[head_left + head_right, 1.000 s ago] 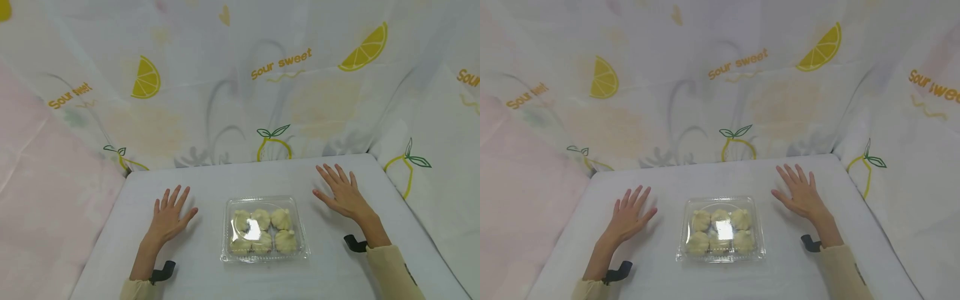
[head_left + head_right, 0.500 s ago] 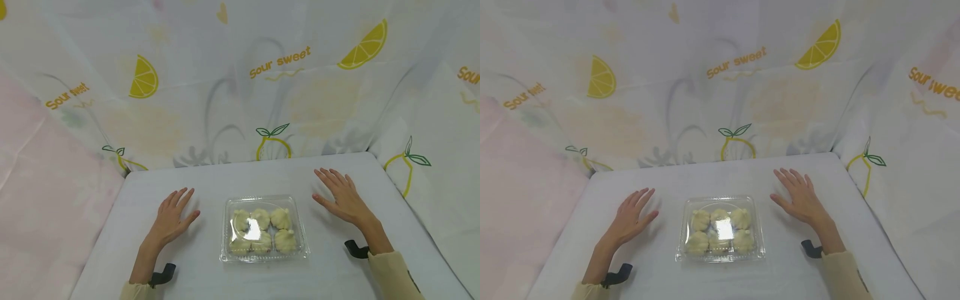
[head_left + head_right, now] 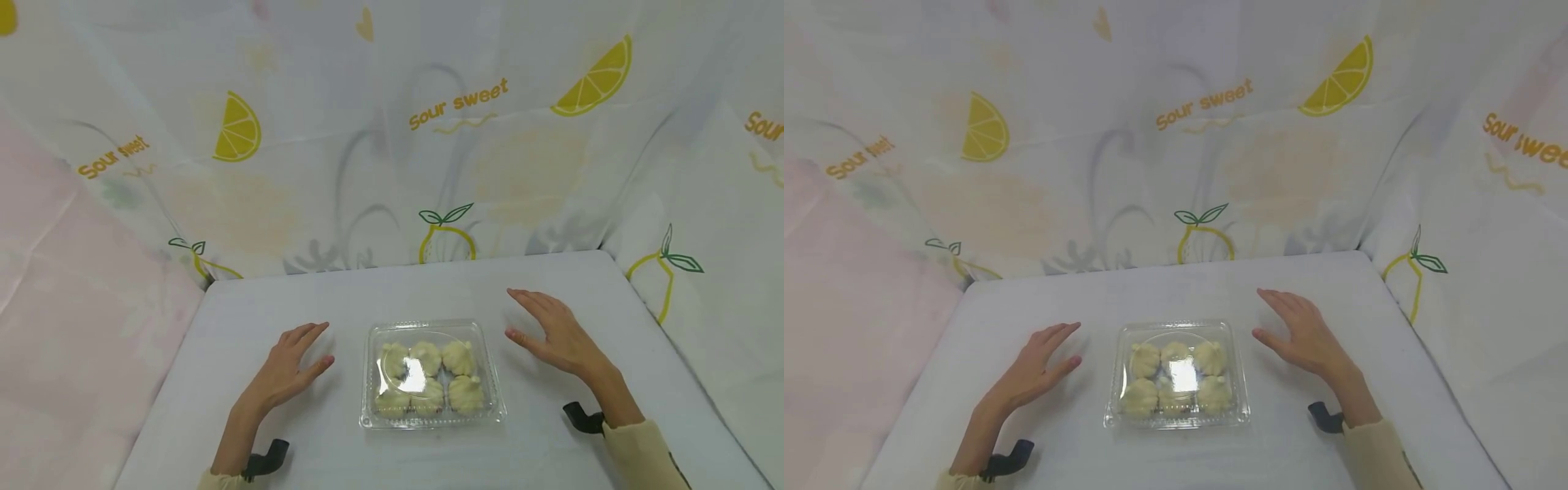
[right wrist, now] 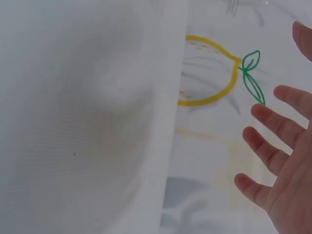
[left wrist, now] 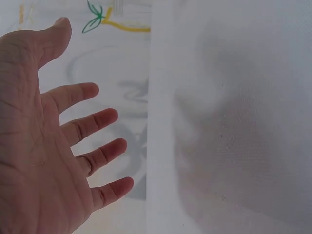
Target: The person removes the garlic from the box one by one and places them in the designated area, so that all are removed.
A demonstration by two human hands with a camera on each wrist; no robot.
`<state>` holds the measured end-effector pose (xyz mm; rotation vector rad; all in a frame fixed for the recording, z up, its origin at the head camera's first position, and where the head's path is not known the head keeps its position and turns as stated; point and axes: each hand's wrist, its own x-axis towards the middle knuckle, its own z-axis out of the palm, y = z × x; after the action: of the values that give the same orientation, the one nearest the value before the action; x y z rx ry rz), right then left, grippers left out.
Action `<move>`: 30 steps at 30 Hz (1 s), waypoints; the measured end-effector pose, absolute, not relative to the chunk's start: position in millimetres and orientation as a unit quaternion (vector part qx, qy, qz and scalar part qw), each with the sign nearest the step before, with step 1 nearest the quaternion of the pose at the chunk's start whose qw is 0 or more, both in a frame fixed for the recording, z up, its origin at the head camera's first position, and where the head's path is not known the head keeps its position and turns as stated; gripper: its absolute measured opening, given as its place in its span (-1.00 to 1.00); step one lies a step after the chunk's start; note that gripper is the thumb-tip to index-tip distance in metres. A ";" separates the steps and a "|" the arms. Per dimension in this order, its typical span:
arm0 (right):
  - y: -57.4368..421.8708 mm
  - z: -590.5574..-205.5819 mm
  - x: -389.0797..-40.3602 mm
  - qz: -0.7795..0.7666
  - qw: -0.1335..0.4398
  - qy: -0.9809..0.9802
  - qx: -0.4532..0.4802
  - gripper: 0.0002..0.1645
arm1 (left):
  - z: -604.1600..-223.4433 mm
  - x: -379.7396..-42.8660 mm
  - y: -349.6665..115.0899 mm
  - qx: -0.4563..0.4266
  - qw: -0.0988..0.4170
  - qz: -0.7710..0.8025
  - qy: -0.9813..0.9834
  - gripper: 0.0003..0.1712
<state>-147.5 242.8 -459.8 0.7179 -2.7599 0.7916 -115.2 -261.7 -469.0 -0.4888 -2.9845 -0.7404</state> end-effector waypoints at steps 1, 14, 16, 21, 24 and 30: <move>242.5 -459.8 -146.6 0.268 0.090 -0.928 0.242 -0.11 | -468.6 -114.2 -260.9 -0.157 0.010 -0.240 -0.958 -0.22; 237.5 -462.9 -135.2 0.289 0.095 -0.920 0.247 -0.15 | -466.0 -103.1 -252.2 -0.165 -0.013 -0.265 -0.950 -0.22; 236.8 -463.4 -133.8 0.290 0.099 -0.918 0.252 -0.16 | -464.6 -101.1 -251.1 -0.163 -0.021 -0.270 -0.949 -0.21; 235.6 -463.9 -130.8 0.298 0.106 -0.913 0.260 -0.18 | -460.9 -96.0 -248.5 -0.165 -0.039 -0.292 -0.941 -0.23; 235.0 -463.4 -128.6 0.303 0.102 -0.910 0.264 -0.20 | -459.8 -94.3 -247.7 -0.172 -0.046 -0.310 -0.934 -0.26; 233.5 -461.0 -124.7 0.315 0.083 -0.905 0.274 -0.24 | -459.0 -92.5 -245.5 -0.194 -0.054 -0.337 -0.920 -0.31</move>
<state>-124.7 233.5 -461.0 0.8184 -2.7019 0.9398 -92.5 -245.5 -459.0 -0.6316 -2.9932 -1.0965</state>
